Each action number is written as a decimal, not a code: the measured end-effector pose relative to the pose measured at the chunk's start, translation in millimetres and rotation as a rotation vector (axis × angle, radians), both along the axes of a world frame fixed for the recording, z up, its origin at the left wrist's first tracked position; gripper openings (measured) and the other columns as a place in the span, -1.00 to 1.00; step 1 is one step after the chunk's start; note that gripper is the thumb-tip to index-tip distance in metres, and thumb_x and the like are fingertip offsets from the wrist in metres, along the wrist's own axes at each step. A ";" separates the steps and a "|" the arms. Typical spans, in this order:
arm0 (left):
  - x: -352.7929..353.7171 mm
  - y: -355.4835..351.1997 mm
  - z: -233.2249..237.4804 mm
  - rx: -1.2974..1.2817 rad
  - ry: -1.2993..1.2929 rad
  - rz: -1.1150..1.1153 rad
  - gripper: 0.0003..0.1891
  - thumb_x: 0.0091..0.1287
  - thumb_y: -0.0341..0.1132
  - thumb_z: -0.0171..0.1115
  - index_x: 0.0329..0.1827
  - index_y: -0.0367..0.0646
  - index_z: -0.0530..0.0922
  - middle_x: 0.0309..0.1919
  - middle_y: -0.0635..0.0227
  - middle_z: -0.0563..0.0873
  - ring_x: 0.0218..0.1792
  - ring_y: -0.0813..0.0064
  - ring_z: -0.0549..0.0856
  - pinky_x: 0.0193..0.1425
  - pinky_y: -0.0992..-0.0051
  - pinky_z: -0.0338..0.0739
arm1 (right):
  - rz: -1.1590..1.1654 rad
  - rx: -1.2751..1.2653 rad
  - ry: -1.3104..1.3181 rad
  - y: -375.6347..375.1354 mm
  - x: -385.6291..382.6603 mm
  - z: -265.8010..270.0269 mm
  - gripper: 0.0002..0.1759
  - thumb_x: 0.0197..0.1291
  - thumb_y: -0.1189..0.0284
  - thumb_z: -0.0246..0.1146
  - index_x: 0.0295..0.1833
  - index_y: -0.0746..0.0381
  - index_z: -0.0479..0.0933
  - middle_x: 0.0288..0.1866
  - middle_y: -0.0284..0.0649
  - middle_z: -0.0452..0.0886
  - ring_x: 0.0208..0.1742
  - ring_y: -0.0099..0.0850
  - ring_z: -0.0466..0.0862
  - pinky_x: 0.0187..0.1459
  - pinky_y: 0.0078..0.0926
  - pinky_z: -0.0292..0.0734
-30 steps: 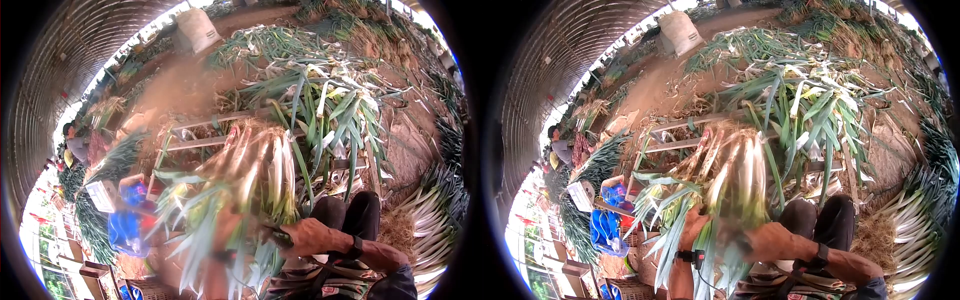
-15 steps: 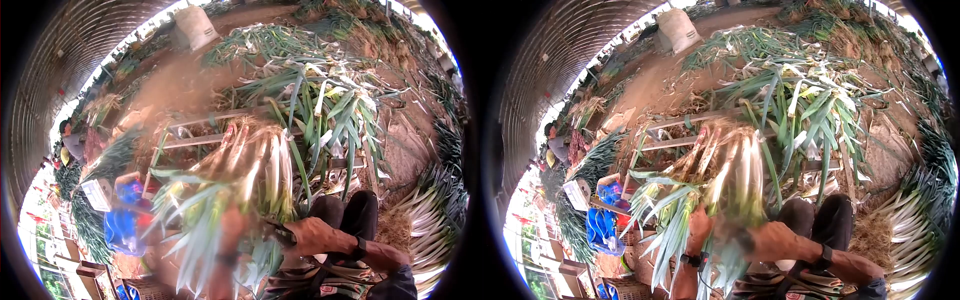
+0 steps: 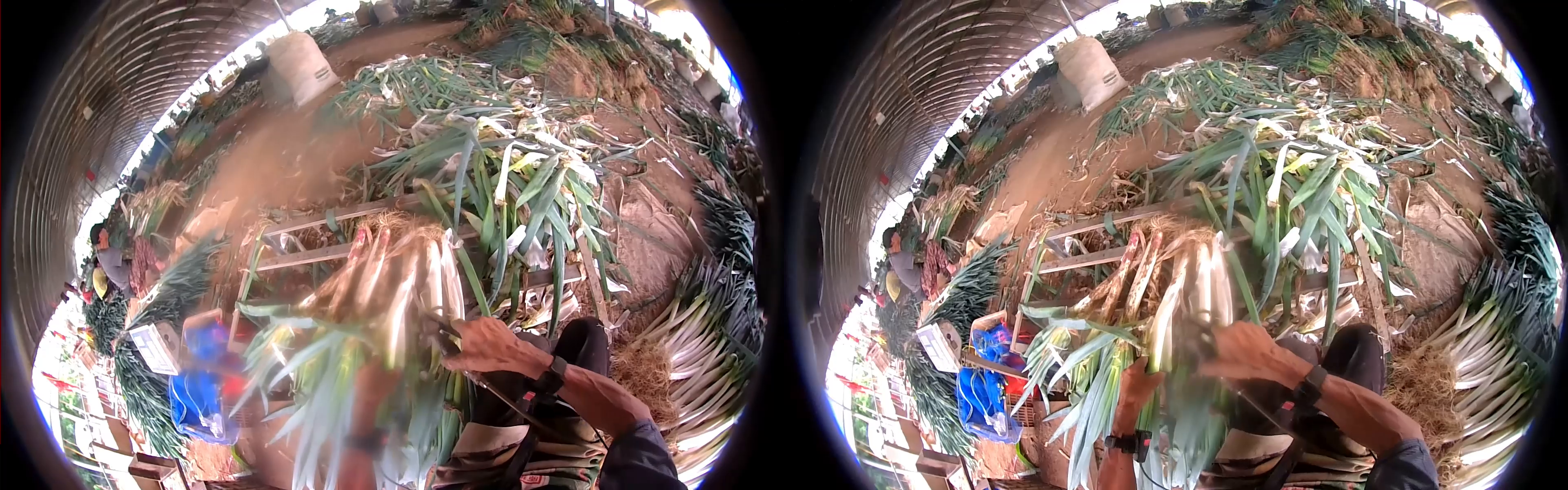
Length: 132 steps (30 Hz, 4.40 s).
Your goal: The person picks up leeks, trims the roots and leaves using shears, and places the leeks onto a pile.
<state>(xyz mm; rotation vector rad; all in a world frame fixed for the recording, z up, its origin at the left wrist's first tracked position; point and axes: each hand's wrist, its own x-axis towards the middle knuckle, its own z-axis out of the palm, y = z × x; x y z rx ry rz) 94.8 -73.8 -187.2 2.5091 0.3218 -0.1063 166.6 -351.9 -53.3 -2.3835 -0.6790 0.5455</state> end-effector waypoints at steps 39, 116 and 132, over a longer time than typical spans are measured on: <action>-30.2 -32.9 -26.6 0.228 -0.264 -0.184 -0.63 0.37 -0.14 0.26 0.18 -0.06 0.57 -0.09 0.05 0.69 -0.24 -0.03 0.73 -0.17 0.04 0.62 | 0.179 0.073 -0.100 -40.9 -50.4 17.4 -0.32 0.00 0.04 0.44 0.11 0.31 0.52 -0.35 0.06 0.68 -0.37 0.00 0.71 -0.29 -0.12 0.60; 16.2 -14.9 -6.6 -0.279 -0.164 0.323 -0.66 0.22 -0.33 0.26 0.07 -0.17 0.59 -0.21 0.02 0.75 -0.19 0.13 0.74 -0.07 0.22 0.59 | 0.102 0.004 0.077 4.9 -12.7 1.4 -0.33 -0.04 -0.01 0.43 -0.07 0.39 0.55 -0.45 0.05 0.68 -0.43 -0.05 0.70 -0.26 -0.13 0.60; 54.0 -2.3 50.9 0.276 -0.211 -0.009 -0.67 0.34 -0.28 0.13 0.15 -0.03 0.57 -0.38 -0.07 0.72 -0.32 -0.12 0.72 -0.14 0.05 0.63 | 0.209 -0.015 0.045 7.4 -13.0 4.9 -0.18 -0.02 0.05 0.38 0.36 0.18 0.41 -0.45 0.04 0.63 -0.45 -0.06 0.67 -0.32 -0.12 0.54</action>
